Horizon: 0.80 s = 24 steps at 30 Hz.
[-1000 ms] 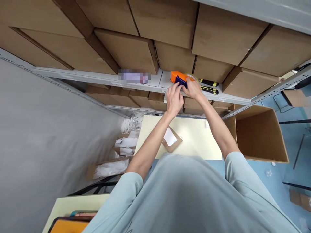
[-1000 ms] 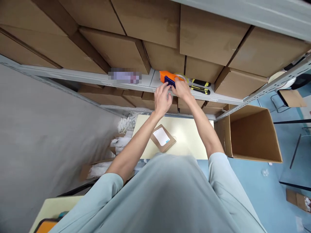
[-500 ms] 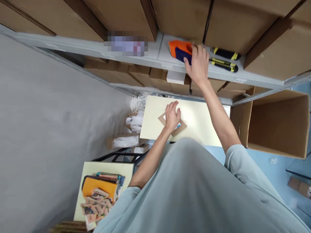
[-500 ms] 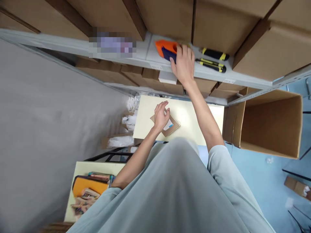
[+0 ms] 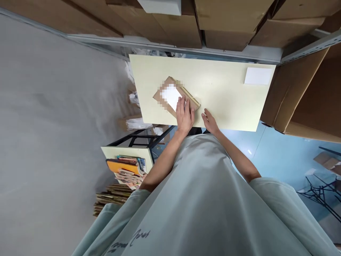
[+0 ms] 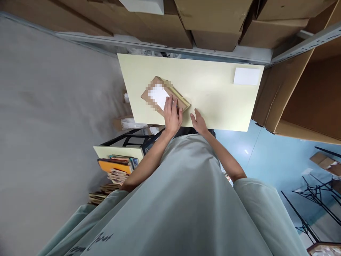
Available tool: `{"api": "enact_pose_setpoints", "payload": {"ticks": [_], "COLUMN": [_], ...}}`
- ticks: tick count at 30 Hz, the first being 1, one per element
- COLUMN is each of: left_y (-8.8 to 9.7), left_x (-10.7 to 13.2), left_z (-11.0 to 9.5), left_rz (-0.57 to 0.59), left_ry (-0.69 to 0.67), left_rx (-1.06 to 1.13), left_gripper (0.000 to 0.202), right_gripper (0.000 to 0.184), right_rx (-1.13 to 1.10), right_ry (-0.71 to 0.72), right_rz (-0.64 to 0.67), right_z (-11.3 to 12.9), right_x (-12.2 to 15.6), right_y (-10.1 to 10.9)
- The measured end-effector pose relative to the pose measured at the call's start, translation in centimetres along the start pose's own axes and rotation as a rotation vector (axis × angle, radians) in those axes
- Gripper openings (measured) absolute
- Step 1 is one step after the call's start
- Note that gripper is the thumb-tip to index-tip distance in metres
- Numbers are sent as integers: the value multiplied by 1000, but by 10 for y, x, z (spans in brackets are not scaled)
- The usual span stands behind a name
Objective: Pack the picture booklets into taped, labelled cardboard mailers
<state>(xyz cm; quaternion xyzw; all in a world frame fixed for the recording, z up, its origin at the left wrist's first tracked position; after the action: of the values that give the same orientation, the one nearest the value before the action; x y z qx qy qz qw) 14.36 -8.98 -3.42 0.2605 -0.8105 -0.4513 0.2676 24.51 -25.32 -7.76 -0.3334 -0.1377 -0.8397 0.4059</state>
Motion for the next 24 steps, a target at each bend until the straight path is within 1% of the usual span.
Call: {"api": "enact_pose_setpoints", "payload": {"ticks": [2, 5, 9, 11, 13, 16, 19, 21, 23, 24], "left_y": [1, 6, 11, 11, 10, 7, 11, 19, 32, 41], "left_x": [0, 0, -1, -2, -4, -4, -3, -6, -18, -28], "left_z": [-1, -5, -10, -10, -9, -8, -9, -8, -1, 6], "left_rz": [20, 53, 65, 67, 80, 111, 112, 106, 98, 84], "left_ry": [18, 40, 59, 62, 49, 24, -5, -35, -63, -66], "left_rx": [2, 7, 21, 30, 24, 8, -4, -2, 17, 28], "left_gripper": [72, 72, 75, 77, 75, 71, 69, 68, 66, 65], "right_gripper": [114, 102, 81, 74, 74, 80, 81, 81, 84, 86], "right_rx": [-49, -70, -29, 6, 28, 25, 30, 50, 78, 89], "right_ry": [20, 84, 55, 40, 34, 37, 43, 46, 51, 57], "right_rz": [29, 64, 94, 118, 146, 183, 205, 155, 34, -37], "right_z": [8, 30, 56, 67, 77, 92, 99, 99, 93, 89], "right_x": [-4, -15, -29, -37, -47, -64, -73, -71, -62, -54], "right_y": [-11, -21, -25, -28, -33, -40, -41, -35, -24, -19]}}
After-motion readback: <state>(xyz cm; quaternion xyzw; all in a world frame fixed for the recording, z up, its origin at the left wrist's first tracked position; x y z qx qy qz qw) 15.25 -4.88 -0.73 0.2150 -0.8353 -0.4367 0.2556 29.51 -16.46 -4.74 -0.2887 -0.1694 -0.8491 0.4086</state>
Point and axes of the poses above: each hand's wrist, its own x-axis away from the middle knuckle, its own y-axis out of the back of the hand, z = x × y, the point moved 4 cm from there along -x, towards the middle knuckle, and after that the axes turned 15 degrees about -x, right-handed, at the moved point
